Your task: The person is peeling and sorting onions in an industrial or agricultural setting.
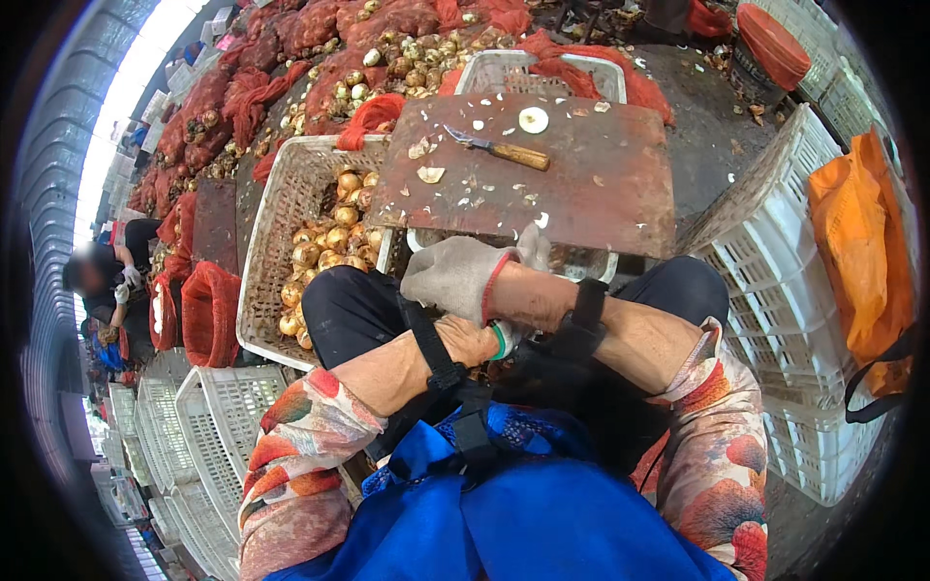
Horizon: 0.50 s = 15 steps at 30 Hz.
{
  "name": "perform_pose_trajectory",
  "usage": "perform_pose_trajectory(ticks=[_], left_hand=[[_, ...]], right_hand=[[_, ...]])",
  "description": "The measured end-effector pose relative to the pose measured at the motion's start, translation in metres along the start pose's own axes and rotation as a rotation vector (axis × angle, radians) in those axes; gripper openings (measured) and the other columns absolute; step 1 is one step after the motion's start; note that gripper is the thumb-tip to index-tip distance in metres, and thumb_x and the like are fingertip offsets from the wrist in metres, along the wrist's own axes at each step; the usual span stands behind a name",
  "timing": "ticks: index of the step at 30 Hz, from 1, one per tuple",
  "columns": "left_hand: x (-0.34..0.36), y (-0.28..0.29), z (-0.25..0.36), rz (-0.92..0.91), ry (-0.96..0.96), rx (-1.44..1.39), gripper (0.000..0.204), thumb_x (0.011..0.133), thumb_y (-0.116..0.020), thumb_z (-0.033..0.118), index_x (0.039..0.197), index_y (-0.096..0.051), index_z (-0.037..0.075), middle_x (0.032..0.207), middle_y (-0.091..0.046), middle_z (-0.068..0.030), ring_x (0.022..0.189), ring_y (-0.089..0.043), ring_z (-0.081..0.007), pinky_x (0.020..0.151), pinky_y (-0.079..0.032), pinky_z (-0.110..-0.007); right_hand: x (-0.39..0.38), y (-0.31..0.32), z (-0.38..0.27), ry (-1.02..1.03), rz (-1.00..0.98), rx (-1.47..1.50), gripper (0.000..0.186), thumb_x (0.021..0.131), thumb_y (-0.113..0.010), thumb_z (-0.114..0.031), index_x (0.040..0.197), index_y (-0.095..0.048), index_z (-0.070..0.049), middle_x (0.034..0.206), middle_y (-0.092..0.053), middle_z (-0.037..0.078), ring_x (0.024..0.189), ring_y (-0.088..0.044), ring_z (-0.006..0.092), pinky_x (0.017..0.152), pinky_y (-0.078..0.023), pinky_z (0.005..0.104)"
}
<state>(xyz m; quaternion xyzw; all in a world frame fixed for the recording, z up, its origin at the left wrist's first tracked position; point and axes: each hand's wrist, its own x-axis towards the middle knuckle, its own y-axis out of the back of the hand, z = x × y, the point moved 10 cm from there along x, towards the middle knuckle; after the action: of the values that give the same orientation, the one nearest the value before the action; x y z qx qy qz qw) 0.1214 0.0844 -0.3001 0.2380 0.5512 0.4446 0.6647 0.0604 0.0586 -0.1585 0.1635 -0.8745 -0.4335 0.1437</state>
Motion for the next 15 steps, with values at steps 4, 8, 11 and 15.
perform_pose_trajectory(ticks=[4,8,11,15], left_hand=[[0.003,-0.001,0.000,0.000,-0.003,0.036,0.046,0.096,-0.046,0.041,0.136,-0.053,0.018,0.135,-0.057,-0.0031,0.122,-0.053,-0.0189,0.102,-0.042,-0.036],[0.003,0.000,0.002,-0.010,-0.007,0.057,0.047,0.096,-0.046,0.042,0.136,-0.053,0.019,0.135,-0.057,-0.0029,0.122,-0.053,-0.0185,0.102,-0.042,-0.036],[0.007,-0.003,0.006,-0.018,-0.015,0.079,0.047,0.096,-0.046,0.042,0.136,-0.053,0.019,0.135,-0.057,-0.0027,0.121,-0.053,-0.0181,0.102,-0.042,-0.036],[0.014,-0.008,0.013,-0.034,-0.040,0.134,0.047,0.096,-0.046,0.042,0.137,-0.052,0.019,0.135,-0.057,-0.0024,0.121,-0.053,-0.0177,0.102,-0.042,-0.036]], right_hand=[[0.003,-0.006,0.007,-0.037,-0.081,-0.078,0.036,0.080,-0.063,-0.028,0.115,-0.064,-0.018,0.110,-0.065,0.008,0.105,-0.063,0.0291,0.083,-0.051,0.0480],[0.002,0.002,0.006,0.000,-0.011,0.001,0.038,0.077,-0.065,-0.025,0.112,-0.064,-0.011,0.107,-0.065,0.013,0.098,-0.065,0.0336,0.079,-0.053,0.0418],[0.006,-0.002,0.010,0.080,0.024,-0.037,0.038,0.073,-0.066,-0.024,0.108,-0.065,-0.008,0.104,-0.065,0.016,0.095,-0.065,0.0352,0.078,-0.053,0.0409],[0.004,-0.005,0.019,-0.011,0.038,-0.030,0.041,0.059,-0.077,-0.022,0.097,-0.068,-0.010,0.099,-0.065,0.013,0.098,-0.064,0.0349,0.082,-0.053,0.0416]])
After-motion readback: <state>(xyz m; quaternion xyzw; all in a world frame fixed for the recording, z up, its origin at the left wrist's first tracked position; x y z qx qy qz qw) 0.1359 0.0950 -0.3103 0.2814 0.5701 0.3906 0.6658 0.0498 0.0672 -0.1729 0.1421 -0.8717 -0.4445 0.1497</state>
